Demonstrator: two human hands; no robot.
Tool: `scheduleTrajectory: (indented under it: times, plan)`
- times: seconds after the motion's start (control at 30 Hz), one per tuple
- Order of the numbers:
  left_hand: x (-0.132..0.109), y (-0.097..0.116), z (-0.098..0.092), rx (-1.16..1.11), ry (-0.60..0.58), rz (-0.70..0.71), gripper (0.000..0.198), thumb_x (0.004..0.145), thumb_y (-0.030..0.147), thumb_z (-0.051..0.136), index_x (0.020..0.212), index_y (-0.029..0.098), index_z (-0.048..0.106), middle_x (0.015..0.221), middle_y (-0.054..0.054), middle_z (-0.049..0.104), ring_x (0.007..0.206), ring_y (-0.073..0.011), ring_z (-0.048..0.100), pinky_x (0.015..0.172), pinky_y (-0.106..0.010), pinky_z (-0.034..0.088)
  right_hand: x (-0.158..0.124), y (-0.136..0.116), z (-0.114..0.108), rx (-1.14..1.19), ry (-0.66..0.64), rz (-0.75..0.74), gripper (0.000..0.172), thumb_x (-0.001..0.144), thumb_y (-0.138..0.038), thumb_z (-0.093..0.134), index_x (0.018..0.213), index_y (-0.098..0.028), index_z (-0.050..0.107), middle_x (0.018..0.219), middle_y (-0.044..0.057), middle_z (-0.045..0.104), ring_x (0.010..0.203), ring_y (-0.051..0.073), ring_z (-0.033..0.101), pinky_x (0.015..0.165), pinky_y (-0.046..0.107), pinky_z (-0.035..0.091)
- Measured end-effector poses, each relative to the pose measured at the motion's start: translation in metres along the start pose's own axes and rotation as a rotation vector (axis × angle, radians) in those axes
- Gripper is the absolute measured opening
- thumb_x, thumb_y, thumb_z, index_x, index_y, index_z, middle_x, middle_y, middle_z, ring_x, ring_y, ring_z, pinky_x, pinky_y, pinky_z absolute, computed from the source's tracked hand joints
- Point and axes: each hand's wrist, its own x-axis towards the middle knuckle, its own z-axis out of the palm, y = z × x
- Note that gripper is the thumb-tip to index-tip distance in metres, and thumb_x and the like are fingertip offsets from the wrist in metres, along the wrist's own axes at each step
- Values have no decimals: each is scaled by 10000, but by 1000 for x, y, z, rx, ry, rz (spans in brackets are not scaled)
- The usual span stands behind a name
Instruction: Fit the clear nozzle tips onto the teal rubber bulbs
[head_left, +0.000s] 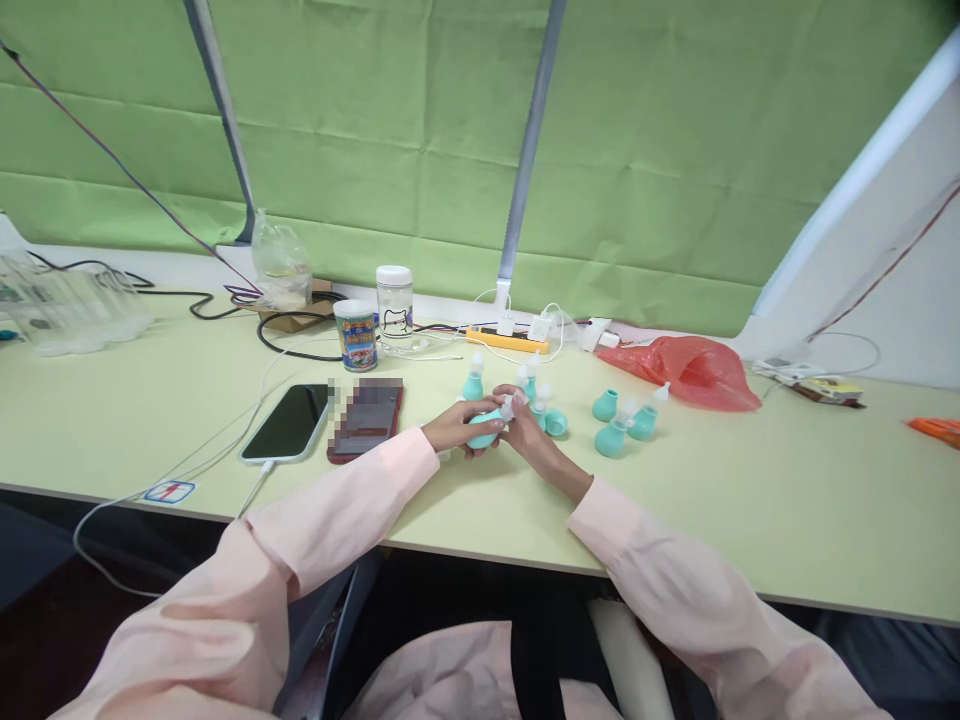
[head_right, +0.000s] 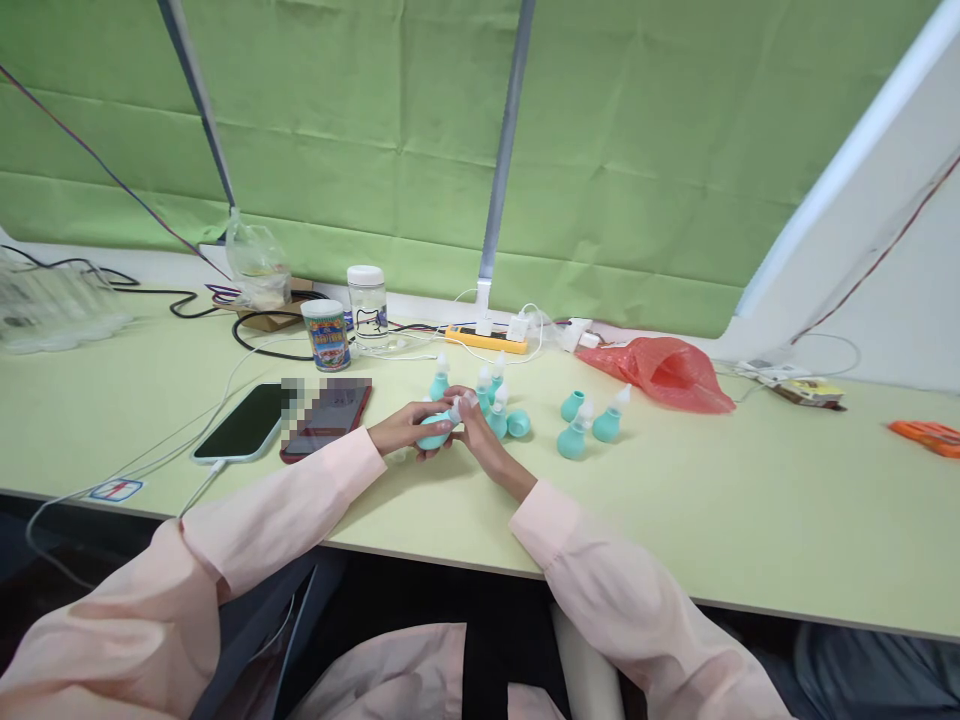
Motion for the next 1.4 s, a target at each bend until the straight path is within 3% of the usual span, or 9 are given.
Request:
scheduleTrajectory:
  times: [0.2,0.3,0.5,0.63,0.7,0.9,1.17,1.4]
  plan:
    - [2,-5,4,4,47,69,495,684,431,505,1071,132,430,562,12,491,373,-57,430,348,-169,340,-1,4,3,-18,-23,21,383,759,-544,263,1012,-263,318,787,-2,488,536,96,528,513,246,420]
    - [3,-5,4,-43,84,70,415,688,379,502,1006,115,474,520,17,484,372,-62,425,347,-170,334,-1,4,3,-6,-10,-8,341,763,-501,320,1011,-268,350,834,3,483,558,91,522,529,250,426]
    - [4,-2,0,-37,166,-10,195,645,270,496,743,106,537,479,16,484,340,-55,397,322,-165,307,0,-3,-4,-125,255,-208,195,651,-321,581,773,-206,481,674,-22,474,586,87,472,525,224,412]
    - [3,-4,-4,-102,132,-16,231,639,302,491,715,90,542,448,-2,494,317,-69,400,300,-171,285,-2,-11,-8,-141,179,-129,176,623,-285,611,698,-182,488,505,-47,460,413,61,395,353,188,315]
    - [1,-4,-6,-164,86,-17,301,663,362,454,704,76,538,433,-16,493,294,-76,398,281,-176,263,-3,-14,-11,-151,135,-96,178,620,-285,614,700,-171,503,492,-37,487,401,70,420,331,193,326]
    - [-4,3,-7,-138,-21,-85,321,553,338,624,715,83,517,436,10,484,286,-46,360,266,-153,205,-5,-18,-19,-141,47,-43,199,634,-280,605,767,-143,550,558,5,568,499,124,537,447,292,484]
    - [-4,3,-11,31,-62,-118,355,553,409,625,653,81,535,412,33,437,299,-28,313,275,-159,205,-8,-8,-24,-241,3,-57,239,599,-245,636,812,-141,602,589,10,580,490,112,537,472,292,498]
    - [-3,1,-7,321,51,-88,372,574,457,575,650,94,555,446,30,449,336,-44,350,306,-166,267,-9,-6,-20,-219,30,9,255,597,-285,630,800,-131,618,563,14,590,466,110,541,461,281,492]
